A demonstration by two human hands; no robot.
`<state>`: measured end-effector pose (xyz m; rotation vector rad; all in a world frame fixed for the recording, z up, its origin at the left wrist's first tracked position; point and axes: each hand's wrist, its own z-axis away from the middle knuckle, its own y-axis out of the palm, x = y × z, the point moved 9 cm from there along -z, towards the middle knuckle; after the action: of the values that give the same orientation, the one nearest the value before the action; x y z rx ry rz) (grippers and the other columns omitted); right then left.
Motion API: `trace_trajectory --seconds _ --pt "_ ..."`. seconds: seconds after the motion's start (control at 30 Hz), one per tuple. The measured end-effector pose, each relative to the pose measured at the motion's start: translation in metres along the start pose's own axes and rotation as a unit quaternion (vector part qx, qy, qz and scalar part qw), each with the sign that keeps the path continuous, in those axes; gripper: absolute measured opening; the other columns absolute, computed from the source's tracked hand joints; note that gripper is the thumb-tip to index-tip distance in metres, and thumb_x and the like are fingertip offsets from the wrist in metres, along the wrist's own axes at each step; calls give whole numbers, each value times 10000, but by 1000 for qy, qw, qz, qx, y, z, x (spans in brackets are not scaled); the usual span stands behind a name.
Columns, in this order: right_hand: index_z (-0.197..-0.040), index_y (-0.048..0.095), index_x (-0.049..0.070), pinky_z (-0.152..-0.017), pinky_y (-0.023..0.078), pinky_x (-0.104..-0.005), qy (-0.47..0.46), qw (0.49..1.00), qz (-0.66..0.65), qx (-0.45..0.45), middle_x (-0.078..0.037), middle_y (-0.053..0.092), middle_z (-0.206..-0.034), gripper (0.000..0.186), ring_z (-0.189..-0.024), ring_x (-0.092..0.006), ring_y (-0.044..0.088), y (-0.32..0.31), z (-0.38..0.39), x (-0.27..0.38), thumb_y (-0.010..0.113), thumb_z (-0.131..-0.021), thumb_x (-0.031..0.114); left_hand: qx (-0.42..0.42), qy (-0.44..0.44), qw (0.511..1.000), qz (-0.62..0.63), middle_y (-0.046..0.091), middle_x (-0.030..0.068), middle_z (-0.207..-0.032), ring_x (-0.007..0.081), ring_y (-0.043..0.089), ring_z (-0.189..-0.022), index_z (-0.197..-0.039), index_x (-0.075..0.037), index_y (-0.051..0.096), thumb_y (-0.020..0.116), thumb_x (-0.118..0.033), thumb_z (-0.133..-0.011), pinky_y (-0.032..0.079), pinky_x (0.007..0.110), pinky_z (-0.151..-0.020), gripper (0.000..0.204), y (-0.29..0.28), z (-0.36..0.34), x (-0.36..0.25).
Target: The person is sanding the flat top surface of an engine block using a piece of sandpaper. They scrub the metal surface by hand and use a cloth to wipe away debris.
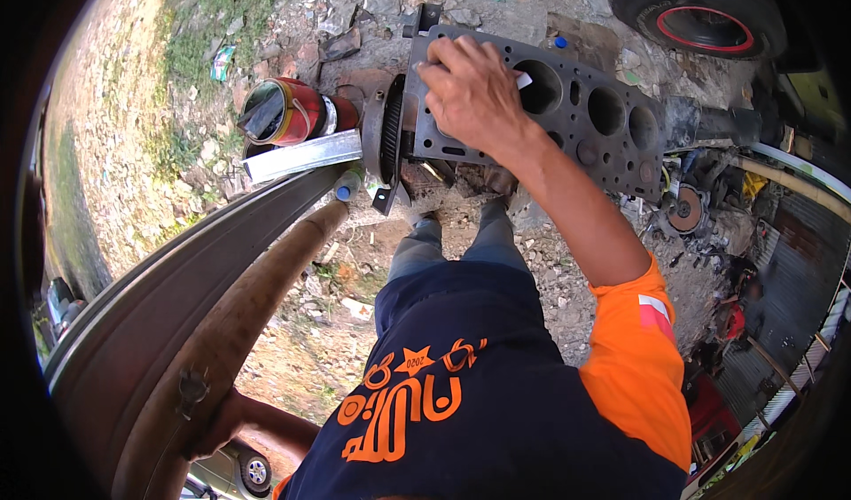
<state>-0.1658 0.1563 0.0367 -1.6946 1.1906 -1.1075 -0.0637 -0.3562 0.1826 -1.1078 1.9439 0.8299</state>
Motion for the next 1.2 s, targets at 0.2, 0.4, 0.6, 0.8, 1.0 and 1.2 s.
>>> trace_trajectory --seconds 0.2,0.4,0.6,0.8,1.0,1.2 --pt "-1097 813 24 -1004 496 -473 12 1000 9 27 -119 667 -1191 242 -1148 -296 632 4 5 6 743 -890 128 98 9 995 23 417 362 -1627 476 486 -1479 -1607 99 376 409 -763 -1022 390 602 -1275 1042 14 2 4" --pt "-1166 791 -19 -895 576 -394 209 937 -167 -222 -152 700 -1173 259 -1008 -298 719 -55 16 -86 701 -958 106 79 230 968 -66 548 308 -1467 419 571 -1378 -1529 112 411 478 -610 -1070 522 546 -1146 858 10 6 -41" --pt "-1192 691 -21 -875 621 -320 278 691 -666 -29 -107 778 -1059 188 -965 -173 769 -20 75 3 562 -1081 60 367 205 904 73 637 201 -1313 330 643 -1236 -1302 57 581 487 -350 -1093 552 502 -1048 467 44 121 -92" --pt "-1059 715 29 -783 513 -243 351 394 -844 95 23 687 -923 137 -872 -50 620 20 118 87 621 -1019 119 674 -351 637 129 587 199 -1511 252 576 -1378 -1556 49 466 632 -310 -1111 506 411 -1103 595 132 309 -14" --pt "-1089 675 3 -784 494 -248 247 672 -692 90 23 650 -959 121 -885 -38 577 17 135 55 651 -1025 103 669 -364 643 80 764 137 -1240 152 697 -1080 -1273 62 691 657 -150 -1108 557 313 -987 271 129 347 9" --pt "-1153 672 1 -787 505 -254 292 604 -738 76 11 679 -995 170 -880 -48 596 5 133 32 661 -1043 130 670 -404 613 112 724 34 -1007 80 640 -887 -1121 17 693 740 -83 -1048 536 256 -812 132 142 352 -7"
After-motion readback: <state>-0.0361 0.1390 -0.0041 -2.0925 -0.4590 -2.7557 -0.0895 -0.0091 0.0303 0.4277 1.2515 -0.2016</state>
